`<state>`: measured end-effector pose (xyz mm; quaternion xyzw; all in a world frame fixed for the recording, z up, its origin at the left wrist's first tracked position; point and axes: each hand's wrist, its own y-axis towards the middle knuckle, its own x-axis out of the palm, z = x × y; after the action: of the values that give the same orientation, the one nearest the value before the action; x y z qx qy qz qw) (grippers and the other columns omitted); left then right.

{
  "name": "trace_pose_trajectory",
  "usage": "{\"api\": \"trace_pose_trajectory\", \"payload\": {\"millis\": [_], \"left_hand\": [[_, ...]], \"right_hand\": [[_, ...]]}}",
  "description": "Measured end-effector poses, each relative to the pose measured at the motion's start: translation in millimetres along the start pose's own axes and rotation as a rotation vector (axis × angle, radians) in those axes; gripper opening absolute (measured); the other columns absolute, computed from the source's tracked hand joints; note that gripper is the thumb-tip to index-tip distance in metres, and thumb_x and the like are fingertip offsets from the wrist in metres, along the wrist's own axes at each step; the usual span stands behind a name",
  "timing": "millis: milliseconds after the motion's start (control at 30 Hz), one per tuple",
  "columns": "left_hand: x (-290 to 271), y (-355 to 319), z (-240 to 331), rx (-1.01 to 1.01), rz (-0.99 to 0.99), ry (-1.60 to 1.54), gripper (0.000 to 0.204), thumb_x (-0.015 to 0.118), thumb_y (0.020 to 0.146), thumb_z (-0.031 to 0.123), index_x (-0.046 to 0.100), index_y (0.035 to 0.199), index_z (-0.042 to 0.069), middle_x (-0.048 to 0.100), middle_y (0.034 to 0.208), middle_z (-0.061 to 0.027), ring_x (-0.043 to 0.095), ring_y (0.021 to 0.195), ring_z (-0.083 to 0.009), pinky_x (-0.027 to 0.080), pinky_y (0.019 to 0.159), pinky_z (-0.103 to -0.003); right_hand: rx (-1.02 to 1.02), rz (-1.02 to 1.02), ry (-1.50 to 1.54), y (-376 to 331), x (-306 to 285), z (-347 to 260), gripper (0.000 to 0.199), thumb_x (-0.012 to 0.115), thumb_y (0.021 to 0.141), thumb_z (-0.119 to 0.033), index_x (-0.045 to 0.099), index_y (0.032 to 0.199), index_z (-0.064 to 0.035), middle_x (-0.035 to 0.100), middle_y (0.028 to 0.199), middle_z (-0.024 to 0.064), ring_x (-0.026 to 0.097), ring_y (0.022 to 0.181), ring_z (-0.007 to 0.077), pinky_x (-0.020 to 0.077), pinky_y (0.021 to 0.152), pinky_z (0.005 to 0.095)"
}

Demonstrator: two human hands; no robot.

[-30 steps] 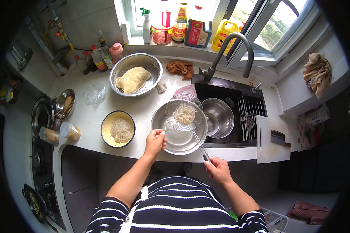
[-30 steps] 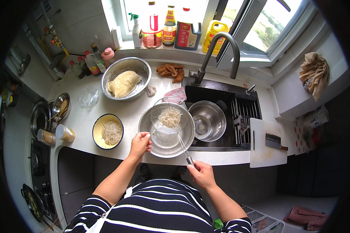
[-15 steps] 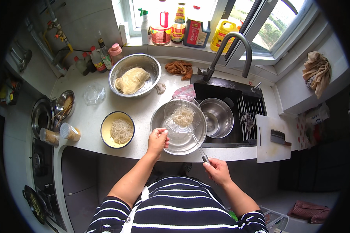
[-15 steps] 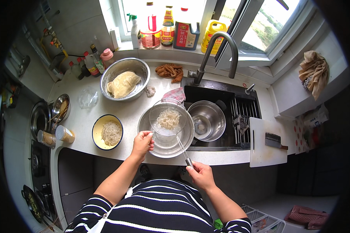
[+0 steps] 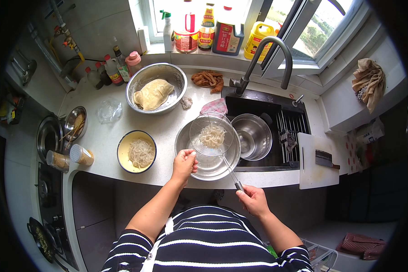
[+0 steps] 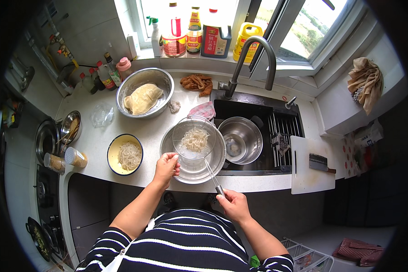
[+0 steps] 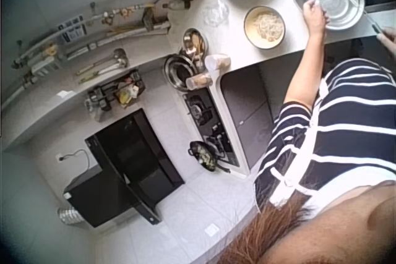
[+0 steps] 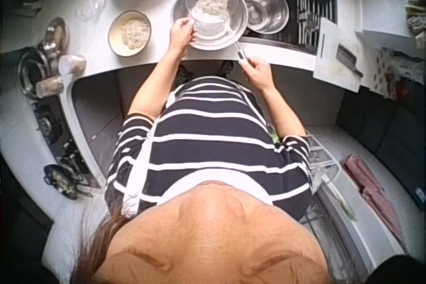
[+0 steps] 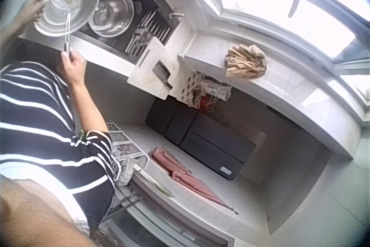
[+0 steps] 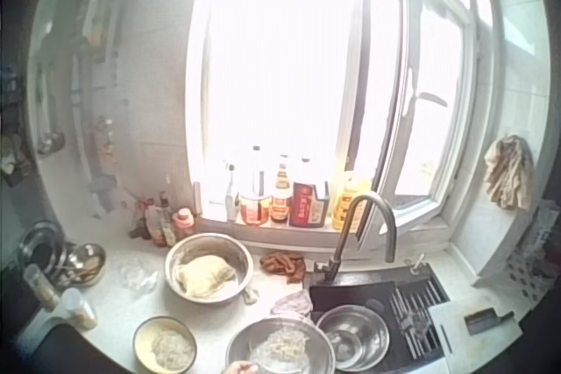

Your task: The person stirs vegetables in a pan using chopsticks, scoops noodles from a pot into a bowl using a strainer, and rinses a pot in a sink.

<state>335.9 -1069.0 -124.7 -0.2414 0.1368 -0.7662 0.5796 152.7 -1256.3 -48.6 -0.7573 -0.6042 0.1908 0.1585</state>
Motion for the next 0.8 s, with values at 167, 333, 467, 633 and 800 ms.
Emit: {"api": "trace_pose_trajectory", "payload": {"millis": [167, 333, 467, 633, 800], "left_hand": [[0, -2, 3, 0.007, -0.002, -0.006, 0.019, 0.054, 0.091, 0.022, 0.051, 0.102, 0.007, 0.055, 0.070, -0.0015, 0.051, 0.053, -0.0071, 0.044, 0.046, -0.020], [-2, -3, 4, 0.024, 0.010, -0.002, 0.019, 0.055, 0.091, 0.021, 0.051, 0.101, 0.007, 0.055, 0.070, -0.0017, 0.051, 0.053, -0.0073, 0.044, 0.046, -0.020], [-3, -2, 5, 0.032, 0.022, -0.002, 0.019, 0.056, 0.090, 0.021, 0.051, 0.101, 0.007, 0.055, 0.070, -0.0017, 0.051, 0.053, -0.0074, 0.045, 0.046, -0.020], [-4, -1, 11, 0.048, 0.040, 0.012, 0.019, 0.056, 0.090, 0.021, 0.052, 0.101, 0.006, 0.055, 0.070, -0.0018, 0.051, 0.053, -0.0075, 0.045, 0.046, -0.020], [-6, 0, 10, 0.042, 0.051, 0.011, 0.018, 0.055, 0.090, 0.020, 0.052, 0.101, 0.006, 0.055, 0.069, -0.0015, 0.050, 0.052, -0.0074, 0.045, 0.045, -0.020]], "right_hand": [[-0.009, 0.006, -0.015, -1, 0, -1, 0.014, 0.060, 0.087, -0.017, 0.063, 0.088, -0.0029, 0.049, 0.057, -0.0048, 0.043, 0.044, 0.0024, 0.0345, 0.040, 0.0189], [-0.055, 0.032, -0.024, -2, -2, -6, 0.014, 0.060, 0.087, -0.016, 0.064, 0.089, -0.0031, 0.050, 0.057, -0.0044, 0.043, 0.044, 0.0027, 0.0352, 0.040, 0.0189], [-0.034, 0.017, -0.015, 0, -5, -1, 0.014, 0.060, 0.087, -0.016, 0.064, 0.090, -0.0033, 0.050, 0.057, -0.0044, 0.043, 0.044, 0.0027, 0.0356, 0.040, 0.0193], [-0.028, 0.031, -0.012, -1, -3, 1, 0.015, 0.060, 0.087, -0.016, 0.064, 0.091, -0.0030, 0.050, 0.057, -0.0048, 0.043, 0.044, 0.0026, 0.0354, 0.040, 0.0194], [-0.019, 0.025, -0.026, -2, -3, 5, 0.016, 0.061, 0.087, -0.017, 0.064, 0.092, -0.0023, 0.049, 0.056, -0.0054, 0.044, 0.045, 0.0022, 0.0349, 0.041, 0.0191]]}}
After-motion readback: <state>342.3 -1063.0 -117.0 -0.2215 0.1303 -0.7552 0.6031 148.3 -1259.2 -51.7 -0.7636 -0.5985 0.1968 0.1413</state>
